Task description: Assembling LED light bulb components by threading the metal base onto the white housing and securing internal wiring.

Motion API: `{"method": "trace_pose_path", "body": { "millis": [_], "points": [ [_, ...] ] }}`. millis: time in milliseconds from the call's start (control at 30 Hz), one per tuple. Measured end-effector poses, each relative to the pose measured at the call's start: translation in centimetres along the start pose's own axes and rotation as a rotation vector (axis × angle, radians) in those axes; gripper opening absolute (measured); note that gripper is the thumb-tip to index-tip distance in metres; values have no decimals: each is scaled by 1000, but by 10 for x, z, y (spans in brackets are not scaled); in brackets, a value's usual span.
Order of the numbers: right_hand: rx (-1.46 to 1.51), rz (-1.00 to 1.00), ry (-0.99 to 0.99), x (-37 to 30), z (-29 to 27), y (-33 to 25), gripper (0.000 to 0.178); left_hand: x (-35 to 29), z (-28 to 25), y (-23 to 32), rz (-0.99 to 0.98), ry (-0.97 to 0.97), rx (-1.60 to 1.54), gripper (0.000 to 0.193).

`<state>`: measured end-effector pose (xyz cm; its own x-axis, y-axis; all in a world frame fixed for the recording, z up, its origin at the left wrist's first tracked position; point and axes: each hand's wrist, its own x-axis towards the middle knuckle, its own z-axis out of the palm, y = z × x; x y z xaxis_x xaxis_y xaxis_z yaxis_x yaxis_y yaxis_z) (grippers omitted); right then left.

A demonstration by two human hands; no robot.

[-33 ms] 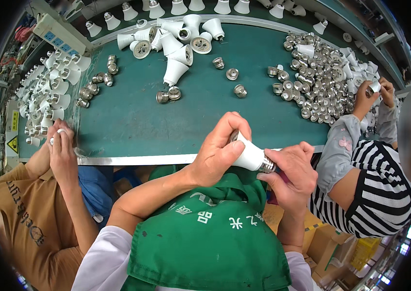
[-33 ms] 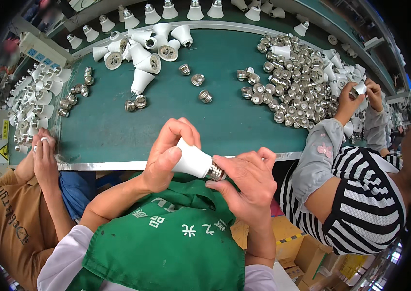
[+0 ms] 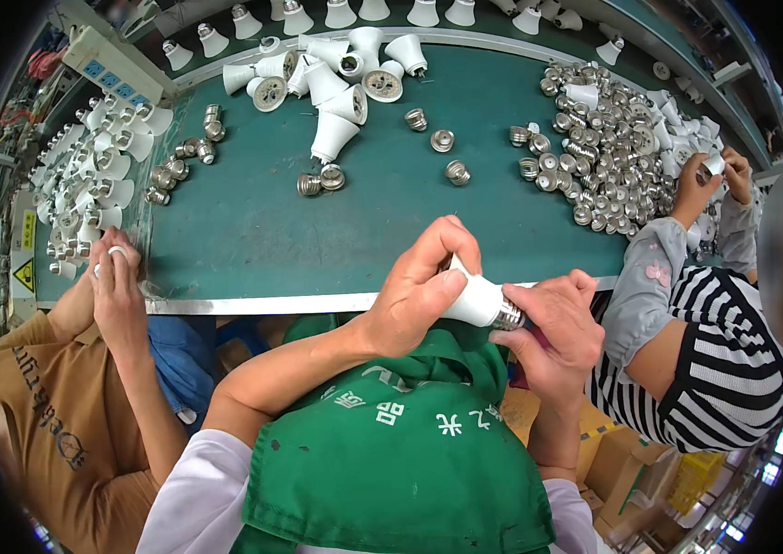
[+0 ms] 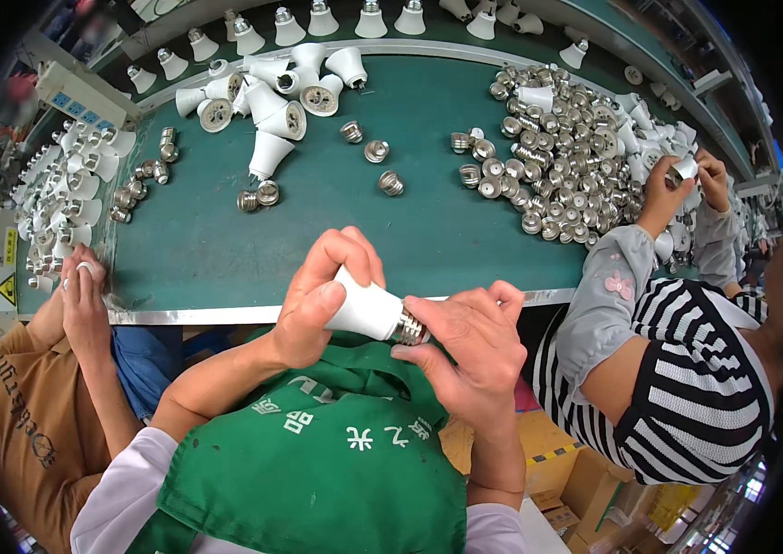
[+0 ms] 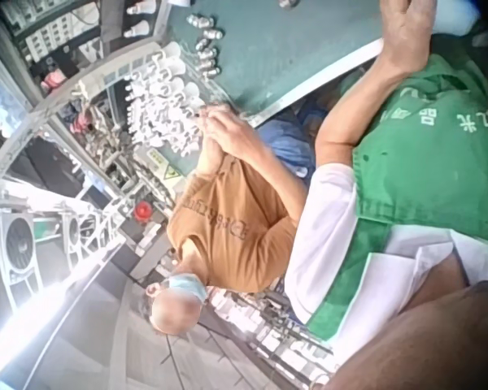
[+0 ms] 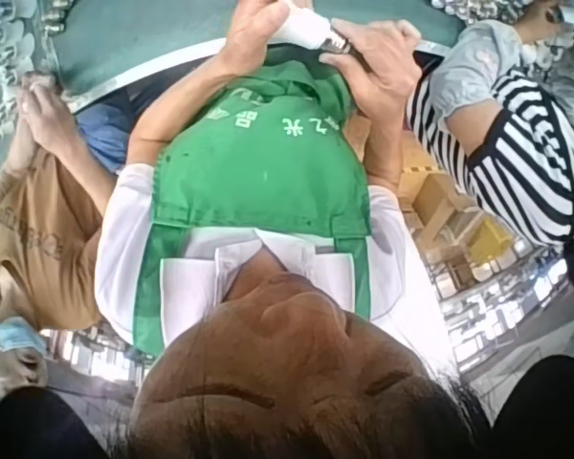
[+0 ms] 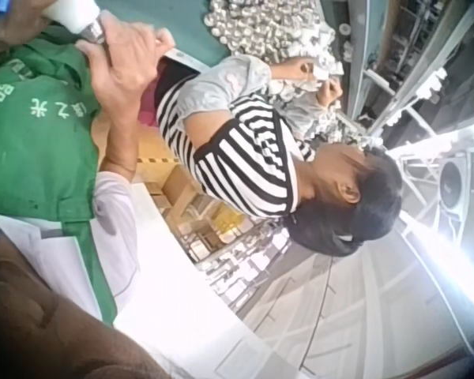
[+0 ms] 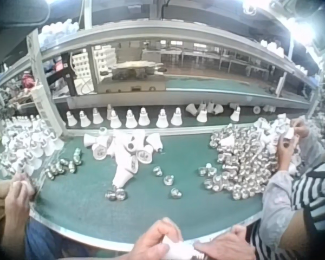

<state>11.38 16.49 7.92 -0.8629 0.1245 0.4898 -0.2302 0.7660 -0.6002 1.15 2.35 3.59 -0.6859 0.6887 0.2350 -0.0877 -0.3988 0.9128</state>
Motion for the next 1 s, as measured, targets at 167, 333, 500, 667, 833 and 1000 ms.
{"method": "trace_pose_path", "body": {
  "millis": [167,333,500,667,833,1000],
  "points": [
    [-89,-67,39,-7,9,-6,36,0,3,1,30,-31,-22,29],
    [-75,-25,87,-9,11,-22,30,-15,20,1,175,68,-162,29],
    [272,251,-68,2,31,17,34,-4,-4,-36,275,222,122,25],
    [700,321,101,8,55,15,25,2,-18,-37,656,208,410,24],
    [879,371,186,28,77,14,11,10,-32,-39,807,196,597,28],
    [611,378,161,65,69,27,6,19,-46,-35,765,159,716,35]
  ]
}}
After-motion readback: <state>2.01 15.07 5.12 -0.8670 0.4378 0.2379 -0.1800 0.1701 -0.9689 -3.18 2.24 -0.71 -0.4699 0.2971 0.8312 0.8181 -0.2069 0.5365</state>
